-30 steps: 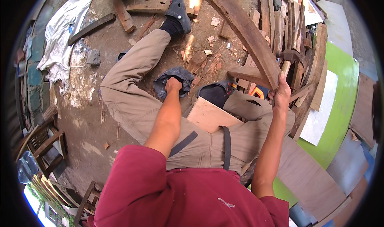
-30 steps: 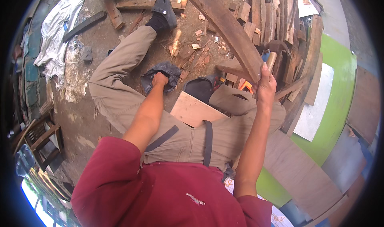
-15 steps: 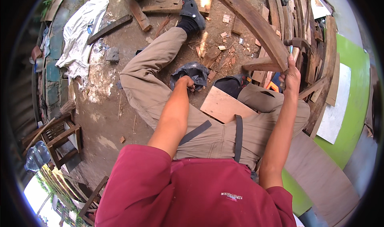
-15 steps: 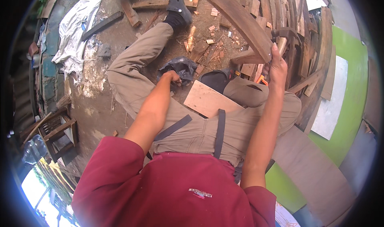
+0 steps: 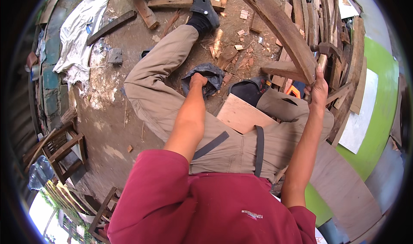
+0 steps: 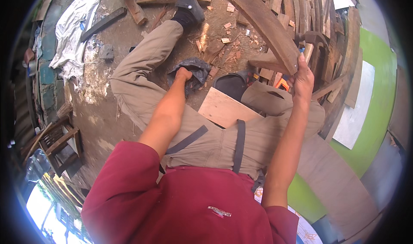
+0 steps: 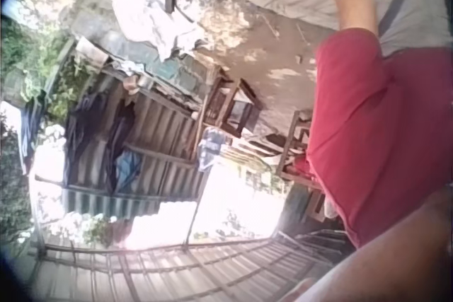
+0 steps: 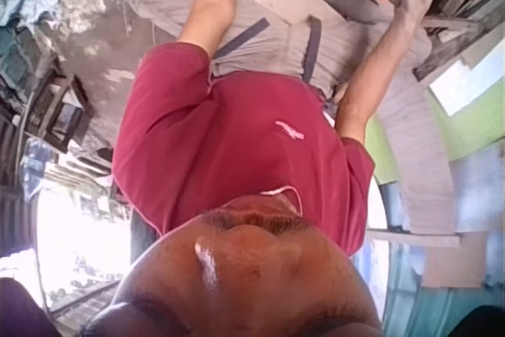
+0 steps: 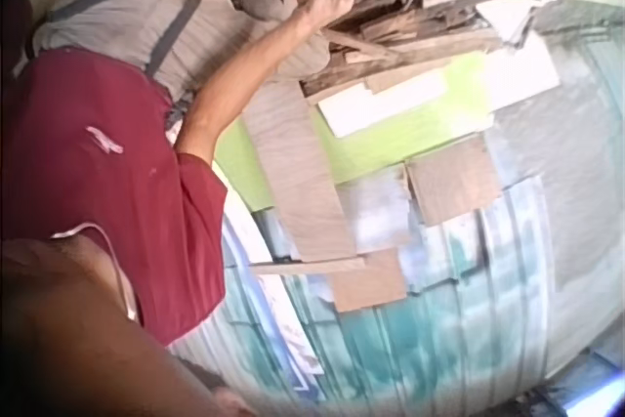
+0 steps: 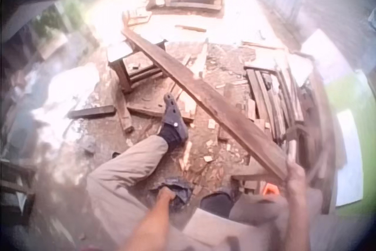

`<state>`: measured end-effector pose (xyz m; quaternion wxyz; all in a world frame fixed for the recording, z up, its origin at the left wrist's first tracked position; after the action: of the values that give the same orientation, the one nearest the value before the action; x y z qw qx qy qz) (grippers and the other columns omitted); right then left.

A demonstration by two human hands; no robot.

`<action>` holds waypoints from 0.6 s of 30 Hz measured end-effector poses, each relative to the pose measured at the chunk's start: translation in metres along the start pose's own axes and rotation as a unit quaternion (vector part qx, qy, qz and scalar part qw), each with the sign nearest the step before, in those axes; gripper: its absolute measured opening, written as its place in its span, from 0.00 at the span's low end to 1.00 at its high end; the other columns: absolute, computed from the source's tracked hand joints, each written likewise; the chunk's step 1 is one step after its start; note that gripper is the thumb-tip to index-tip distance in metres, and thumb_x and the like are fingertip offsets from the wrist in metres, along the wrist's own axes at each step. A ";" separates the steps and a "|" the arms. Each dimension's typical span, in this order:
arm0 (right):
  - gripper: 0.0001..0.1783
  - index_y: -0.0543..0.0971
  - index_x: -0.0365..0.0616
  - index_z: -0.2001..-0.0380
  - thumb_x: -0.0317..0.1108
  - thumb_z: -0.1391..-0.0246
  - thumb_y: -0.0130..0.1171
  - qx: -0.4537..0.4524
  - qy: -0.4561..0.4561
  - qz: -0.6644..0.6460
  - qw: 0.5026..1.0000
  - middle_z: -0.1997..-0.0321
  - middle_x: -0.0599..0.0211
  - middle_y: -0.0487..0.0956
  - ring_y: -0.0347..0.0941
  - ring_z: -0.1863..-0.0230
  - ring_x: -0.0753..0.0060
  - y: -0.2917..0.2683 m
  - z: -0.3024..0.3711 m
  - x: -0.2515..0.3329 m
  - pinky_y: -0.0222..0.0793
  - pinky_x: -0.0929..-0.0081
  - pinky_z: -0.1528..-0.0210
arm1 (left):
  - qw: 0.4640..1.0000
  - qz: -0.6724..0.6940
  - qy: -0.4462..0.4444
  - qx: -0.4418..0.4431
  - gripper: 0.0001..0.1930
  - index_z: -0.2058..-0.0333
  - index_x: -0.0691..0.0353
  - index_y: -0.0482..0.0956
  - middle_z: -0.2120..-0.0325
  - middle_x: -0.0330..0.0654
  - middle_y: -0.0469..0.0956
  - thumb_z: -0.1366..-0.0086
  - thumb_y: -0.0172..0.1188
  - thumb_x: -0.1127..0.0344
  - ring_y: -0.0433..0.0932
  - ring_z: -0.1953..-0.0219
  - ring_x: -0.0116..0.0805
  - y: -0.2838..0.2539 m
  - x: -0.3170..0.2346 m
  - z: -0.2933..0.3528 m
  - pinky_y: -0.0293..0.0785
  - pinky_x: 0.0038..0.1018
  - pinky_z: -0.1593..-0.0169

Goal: The person sits on the ground and assembles a small wooden structure. They use a hammer to drive nails into the wood pieces to secure them together.

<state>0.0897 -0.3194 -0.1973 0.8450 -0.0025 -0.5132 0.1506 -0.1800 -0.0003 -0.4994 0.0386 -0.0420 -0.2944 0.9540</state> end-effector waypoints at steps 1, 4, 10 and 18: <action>0.34 0.78 0.41 0.58 0.66 0.38 0.62 -0.001 0.007 0.000 1.000 0.75 0.74 0.71 0.60 0.82 0.84 0.000 -0.002 -0.001 0.54 0.81 0.81 | 1.000 -0.005 -0.011 0.008 0.22 0.43 0.60 0.82 0.38 0.48 0.77 0.36 0.64 0.62 0.77 0.36 0.47 0.005 0.003 -0.002 0.74 0.40 0.36; 0.33 0.78 0.40 0.58 0.65 0.38 0.62 -0.020 0.021 -0.001 1.000 0.74 0.74 0.72 0.59 0.82 0.84 -0.002 0.000 0.002 0.54 0.81 0.82 | 0.999 -0.016 -0.037 0.002 0.20 0.43 0.59 0.83 0.39 0.49 0.78 0.32 0.60 0.63 0.78 0.37 0.46 0.020 -0.001 0.005 0.77 0.41 0.38; 0.32 0.76 0.41 0.54 0.63 0.37 0.62 -0.043 0.028 -0.003 0.999 0.68 0.70 0.76 0.59 0.83 0.82 0.000 0.003 0.008 0.53 0.81 0.83 | 0.981 0.120 -0.131 -0.074 0.17 0.48 0.64 0.84 0.46 0.51 0.83 0.29 0.54 0.65 0.82 0.42 0.48 0.029 0.001 -0.003 0.82 0.40 0.45; 0.34 0.76 0.39 0.52 0.65 0.37 0.61 -0.042 0.033 -0.004 0.999 0.68 0.68 0.77 0.60 0.82 0.82 -0.001 0.009 0.010 0.54 0.81 0.82 | 0.943 0.250 -0.211 -0.064 0.16 0.52 0.66 0.85 0.49 0.50 0.84 0.33 0.59 0.65 0.85 0.51 0.46 0.014 0.003 0.013 0.85 0.39 0.54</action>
<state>0.0862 -0.3191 -0.1844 0.8614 -0.0408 -0.4906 0.1250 -0.1848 -0.0189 -0.4968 -0.2672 0.0853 -0.3359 0.8991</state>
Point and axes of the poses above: each hand's wrist, its own z-axis away from the middle knuckle, its own y-axis out of the palm, x = y × z, the point moved 2 cm from there along -z, towards the middle knuckle
